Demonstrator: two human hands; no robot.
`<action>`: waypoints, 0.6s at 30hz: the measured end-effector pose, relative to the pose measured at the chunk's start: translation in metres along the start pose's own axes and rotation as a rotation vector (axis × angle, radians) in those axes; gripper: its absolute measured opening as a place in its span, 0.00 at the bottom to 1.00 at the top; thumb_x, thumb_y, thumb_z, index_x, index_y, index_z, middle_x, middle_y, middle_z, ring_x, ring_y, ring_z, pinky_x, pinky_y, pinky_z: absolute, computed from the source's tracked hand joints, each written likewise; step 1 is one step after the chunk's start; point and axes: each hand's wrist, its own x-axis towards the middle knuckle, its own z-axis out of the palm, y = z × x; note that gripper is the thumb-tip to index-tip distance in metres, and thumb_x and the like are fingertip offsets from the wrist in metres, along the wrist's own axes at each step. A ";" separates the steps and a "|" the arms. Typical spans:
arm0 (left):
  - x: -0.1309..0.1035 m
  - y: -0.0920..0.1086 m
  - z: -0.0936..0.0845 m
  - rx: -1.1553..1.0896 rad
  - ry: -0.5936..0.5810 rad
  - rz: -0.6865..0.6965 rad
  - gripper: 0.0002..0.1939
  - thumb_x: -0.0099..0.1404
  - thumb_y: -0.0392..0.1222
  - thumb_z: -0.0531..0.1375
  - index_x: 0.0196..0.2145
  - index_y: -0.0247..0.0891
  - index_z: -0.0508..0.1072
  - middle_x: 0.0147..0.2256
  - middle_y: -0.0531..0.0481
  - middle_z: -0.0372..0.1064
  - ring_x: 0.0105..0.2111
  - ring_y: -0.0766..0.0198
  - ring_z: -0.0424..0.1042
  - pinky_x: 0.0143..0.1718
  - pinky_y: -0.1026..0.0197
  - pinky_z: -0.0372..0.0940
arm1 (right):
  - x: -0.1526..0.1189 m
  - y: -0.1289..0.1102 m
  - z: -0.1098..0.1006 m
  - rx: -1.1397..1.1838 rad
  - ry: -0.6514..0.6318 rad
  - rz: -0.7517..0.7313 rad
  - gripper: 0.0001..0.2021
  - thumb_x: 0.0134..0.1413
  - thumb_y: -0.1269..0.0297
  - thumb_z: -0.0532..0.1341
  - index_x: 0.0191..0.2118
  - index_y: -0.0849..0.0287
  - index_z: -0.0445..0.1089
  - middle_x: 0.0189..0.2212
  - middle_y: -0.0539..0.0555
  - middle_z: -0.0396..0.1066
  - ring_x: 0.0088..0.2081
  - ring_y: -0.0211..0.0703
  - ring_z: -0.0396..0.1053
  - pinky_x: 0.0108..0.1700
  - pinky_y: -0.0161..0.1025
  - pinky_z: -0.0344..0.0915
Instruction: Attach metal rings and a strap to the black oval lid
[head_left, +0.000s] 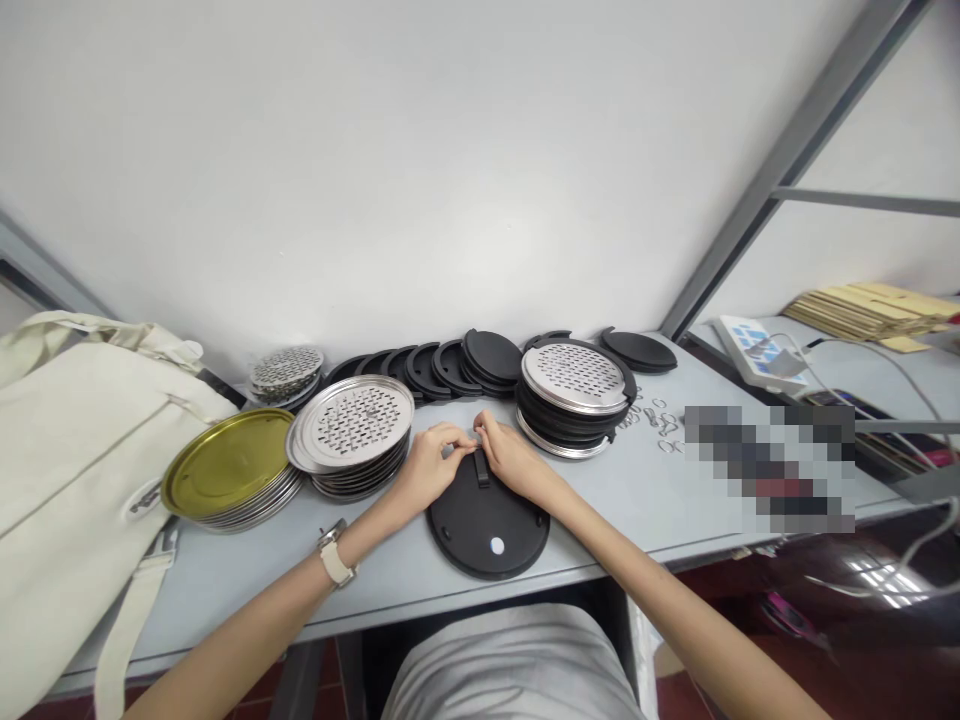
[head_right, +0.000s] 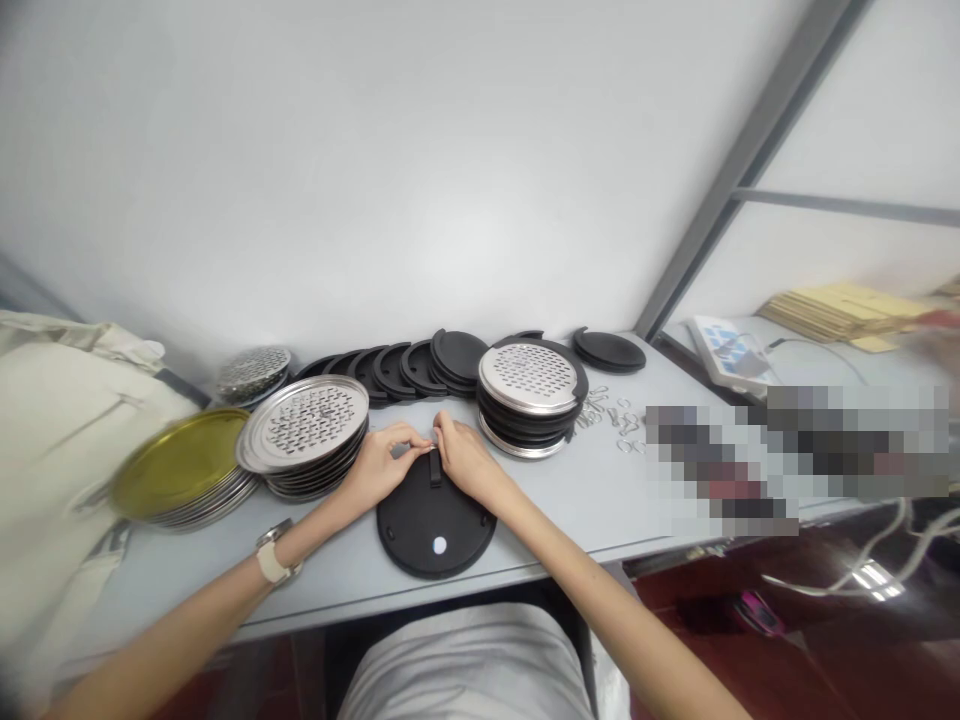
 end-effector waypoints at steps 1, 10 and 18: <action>0.000 0.000 0.000 -0.001 -0.001 -0.001 0.07 0.60 0.30 0.59 0.28 0.37 0.75 0.31 0.50 0.74 0.34 0.63 0.72 0.39 0.61 0.65 | 0.000 0.000 0.000 0.005 0.001 0.000 0.08 0.67 0.71 0.43 0.43 0.61 0.57 0.31 0.57 0.69 0.33 0.44 0.67 0.38 0.38 0.62; 0.001 -0.001 0.000 -0.009 -0.006 -0.011 0.06 0.60 0.30 0.60 0.28 0.36 0.75 0.31 0.50 0.75 0.34 0.62 0.73 0.40 0.61 0.66 | -0.001 0.002 -0.001 0.037 0.003 -0.003 0.07 0.67 0.70 0.43 0.44 0.62 0.56 0.30 0.57 0.68 0.32 0.44 0.67 0.37 0.38 0.62; 0.002 0.000 0.001 -0.015 0.002 -0.018 0.07 0.59 0.29 0.61 0.26 0.36 0.75 0.30 0.50 0.75 0.34 0.63 0.73 0.39 0.62 0.65 | -0.002 0.003 -0.001 0.062 0.001 -0.015 0.08 0.67 0.70 0.43 0.44 0.61 0.56 0.31 0.56 0.68 0.33 0.44 0.67 0.38 0.39 0.62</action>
